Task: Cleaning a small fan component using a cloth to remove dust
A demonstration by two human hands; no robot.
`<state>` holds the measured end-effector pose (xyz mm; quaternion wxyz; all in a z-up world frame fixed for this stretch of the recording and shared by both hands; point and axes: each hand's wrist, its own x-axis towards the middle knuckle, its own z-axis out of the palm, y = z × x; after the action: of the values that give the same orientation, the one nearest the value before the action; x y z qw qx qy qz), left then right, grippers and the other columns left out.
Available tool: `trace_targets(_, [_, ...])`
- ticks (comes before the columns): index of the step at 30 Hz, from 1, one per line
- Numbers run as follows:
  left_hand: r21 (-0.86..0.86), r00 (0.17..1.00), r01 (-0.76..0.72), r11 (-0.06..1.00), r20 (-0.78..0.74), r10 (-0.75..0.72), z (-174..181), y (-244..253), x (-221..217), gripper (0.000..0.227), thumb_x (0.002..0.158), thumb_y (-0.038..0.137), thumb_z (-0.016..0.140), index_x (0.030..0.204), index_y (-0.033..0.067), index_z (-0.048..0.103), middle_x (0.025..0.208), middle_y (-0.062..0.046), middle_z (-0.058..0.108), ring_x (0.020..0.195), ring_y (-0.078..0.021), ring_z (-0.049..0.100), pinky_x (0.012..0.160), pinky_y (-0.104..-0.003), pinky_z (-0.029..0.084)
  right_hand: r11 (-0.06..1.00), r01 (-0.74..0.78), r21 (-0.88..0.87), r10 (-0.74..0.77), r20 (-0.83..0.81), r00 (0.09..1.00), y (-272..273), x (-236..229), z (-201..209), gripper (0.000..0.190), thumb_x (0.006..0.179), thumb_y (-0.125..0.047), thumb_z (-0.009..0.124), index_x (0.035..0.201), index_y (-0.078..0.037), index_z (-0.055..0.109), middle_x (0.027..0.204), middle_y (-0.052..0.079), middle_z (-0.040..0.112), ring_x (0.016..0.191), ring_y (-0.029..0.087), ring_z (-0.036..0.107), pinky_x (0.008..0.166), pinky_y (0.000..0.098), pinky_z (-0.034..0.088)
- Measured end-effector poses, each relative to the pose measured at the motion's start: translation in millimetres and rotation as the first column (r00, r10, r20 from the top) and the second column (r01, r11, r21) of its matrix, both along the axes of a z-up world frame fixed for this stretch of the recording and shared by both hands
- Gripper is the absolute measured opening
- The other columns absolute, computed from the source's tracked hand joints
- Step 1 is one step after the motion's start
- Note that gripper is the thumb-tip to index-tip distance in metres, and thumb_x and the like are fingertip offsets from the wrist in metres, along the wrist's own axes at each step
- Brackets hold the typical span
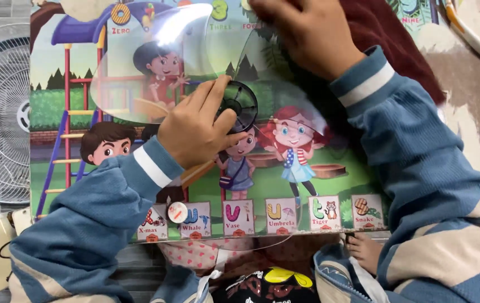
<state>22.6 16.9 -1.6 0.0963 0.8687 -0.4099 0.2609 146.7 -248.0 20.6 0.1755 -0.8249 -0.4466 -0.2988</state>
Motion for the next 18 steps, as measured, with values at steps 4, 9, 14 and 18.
trace_targets(4, [-0.018, 0.999, 0.016, 1.0, -0.051, -0.017, 0.8, 0.7, 0.3, 0.042, 0.098, 0.043, 0.072, 0.094, 0.0041, 0.057, 0.141, -0.031, 0.054, 0.115, -0.0409, 0.063, 0.082, -0.044, 0.058, 0.984, 0.149, -0.101, -0.144, 0.054, 0.988, -10.2, -7.1, -5.5, 0.025, 0.108, -0.016, 0.078, 0.132, -0.017, 0.08, 0.095, 0.009, 0.074, 0.063, 0.029, 0.059, 0.052, 0.0394, 0.043])
trace_targets(9, [-0.083, 0.994, -0.041, 0.996, -0.101, 0.033, -9.5, 1.6, 1.6, 0.047, 0.099, 0.048, 0.07, 0.095, 0.0027, 0.057, 0.139, -0.026, 0.056, 0.106, -0.0354, 0.064, 0.077, -0.04, 0.057, 0.896, 0.414, -0.162, -0.403, 0.092, 0.91, -50.4, -11.5, -31.2, 0.015, 0.108, -0.02, 0.075, 0.113, -0.005, 0.074, 0.093, 0.015, 0.073, 0.063, 0.036, 0.063, 0.052, 0.0418, 0.049])
trace_targets(14, [-0.086, 0.989, -0.059, 0.995, -0.139, 0.046, -6.9, -0.3, -0.6, 0.049, 0.098, 0.048, 0.07, 0.098, 0.0017, 0.055, 0.14, -0.025, 0.054, 0.106, -0.0367, 0.062, 0.079, -0.042, 0.055, 0.681, 0.628, -0.376, -0.606, 0.193, 0.772, -85.3, -88.9, -49.5, 0.025, 0.11, -0.029, 0.07, 0.108, -0.006, 0.062, 0.085, 0.01, 0.066, 0.054, 0.026, 0.061, 0.046, 0.0348, 0.049])
trace_targets(18, [-0.129, 0.987, -0.04, 0.991, -0.157, 0.02, -5.8, -1.7, -1.1, 0.046, 0.1, 0.045, 0.067, 0.096, 0.0008, 0.056, 0.141, -0.025, 0.053, 0.108, -0.0377, 0.06, 0.084, -0.043, 0.054, 0.551, 0.626, -0.552, -0.711, 0.082, 0.698, -73.6, -172.3, -20.6, 0.027, 0.108, -0.032, 0.064, 0.094, -0.009, 0.059, 0.069, 0.006, 0.06, 0.043, 0.024, 0.054, 0.041, 0.0348, 0.044])
